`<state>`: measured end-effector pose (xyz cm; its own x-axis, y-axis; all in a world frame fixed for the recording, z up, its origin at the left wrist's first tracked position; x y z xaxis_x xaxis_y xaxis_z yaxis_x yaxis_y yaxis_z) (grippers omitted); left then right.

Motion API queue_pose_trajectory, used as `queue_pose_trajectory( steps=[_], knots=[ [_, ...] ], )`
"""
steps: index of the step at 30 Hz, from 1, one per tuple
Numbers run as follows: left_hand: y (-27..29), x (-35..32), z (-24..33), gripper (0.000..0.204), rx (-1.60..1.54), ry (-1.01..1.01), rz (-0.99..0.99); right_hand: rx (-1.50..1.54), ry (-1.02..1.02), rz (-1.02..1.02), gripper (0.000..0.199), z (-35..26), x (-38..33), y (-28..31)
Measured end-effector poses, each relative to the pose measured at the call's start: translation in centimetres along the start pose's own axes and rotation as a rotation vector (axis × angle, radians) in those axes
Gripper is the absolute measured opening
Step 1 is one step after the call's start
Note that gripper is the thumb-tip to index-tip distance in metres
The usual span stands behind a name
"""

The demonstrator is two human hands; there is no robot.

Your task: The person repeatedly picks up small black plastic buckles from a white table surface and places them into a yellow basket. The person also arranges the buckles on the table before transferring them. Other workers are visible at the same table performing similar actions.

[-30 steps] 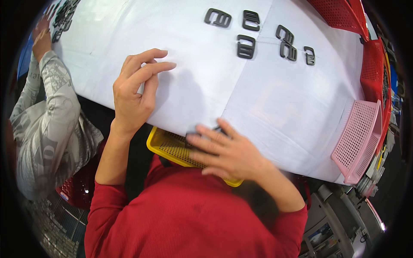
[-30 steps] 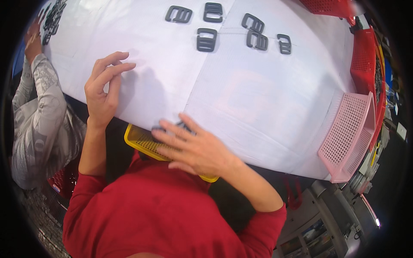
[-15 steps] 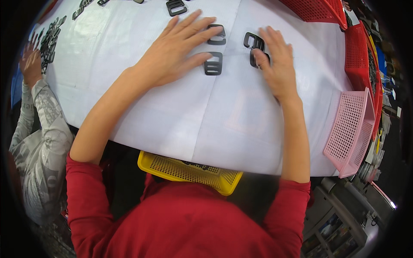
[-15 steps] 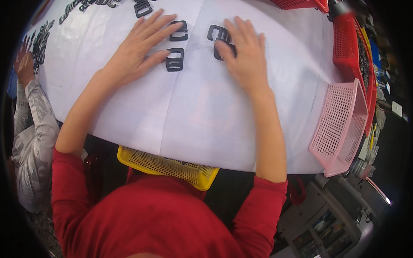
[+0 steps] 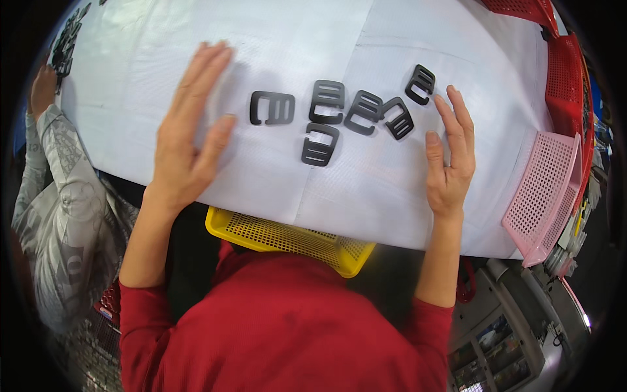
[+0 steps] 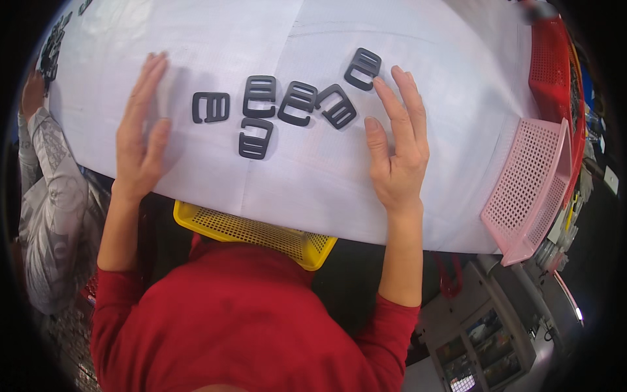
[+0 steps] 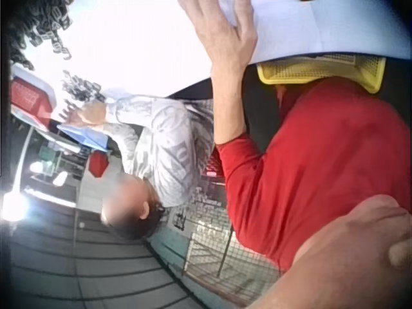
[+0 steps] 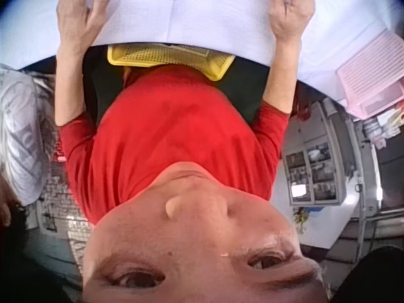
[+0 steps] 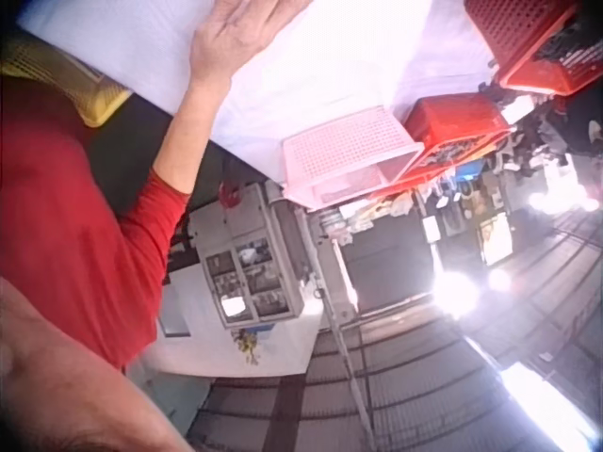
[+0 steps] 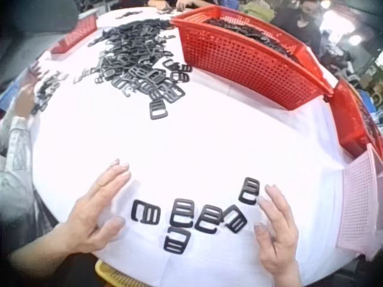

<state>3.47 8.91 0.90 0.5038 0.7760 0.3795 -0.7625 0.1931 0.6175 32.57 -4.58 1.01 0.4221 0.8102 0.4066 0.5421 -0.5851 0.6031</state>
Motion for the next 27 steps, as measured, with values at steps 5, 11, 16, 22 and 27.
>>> queue_pose_trajectory(
  steps=[5, 11, 16, 22, 27],
  knots=[
    [2.1, -1.6, -1.0, 0.044, 0.136, 0.054, 0.168, -0.113, 0.11, -0.036, 0.034, -1.2, -0.5, -0.9],
    [2.7, -2.7, -1.0, 0.044, 0.192, 0.092, 0.185, -0.038, 0.114, -0.037, 0.026, -1.2, -0.7, -0.7],
    [2.6, -3.5, -1.8, 0.045, 0.106, 0.115, 0.278, -0.049, 0.048, 0.017, 0.035, -0.1, 0.0, -1.0],
    [2.7, -3.4, -2.0, 0.043, 0.069, 0.134, 0.29, -0.204, 0.089, -0.119, 0.043, -0.2, -0.4, -1.8],
    [2.7, -3.3, -1.7, 0.042, 0.063, 0.17, 0.295, -0.194, 0.093, -0.168, 0.043, -0.9, -0.4, -2.1]
  ],
)
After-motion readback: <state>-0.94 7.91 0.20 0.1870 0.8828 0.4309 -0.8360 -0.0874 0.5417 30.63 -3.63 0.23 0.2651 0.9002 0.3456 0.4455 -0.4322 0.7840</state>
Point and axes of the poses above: each hand's wrist, its own x-axis towards the middle knuckle, its own y-axis out of the back of the hand, z = x × y, the point moved 4 cm from there along x, towards the middle knuckle, and after that the axes turned 14 degrees about z, right-handed, at the moved point
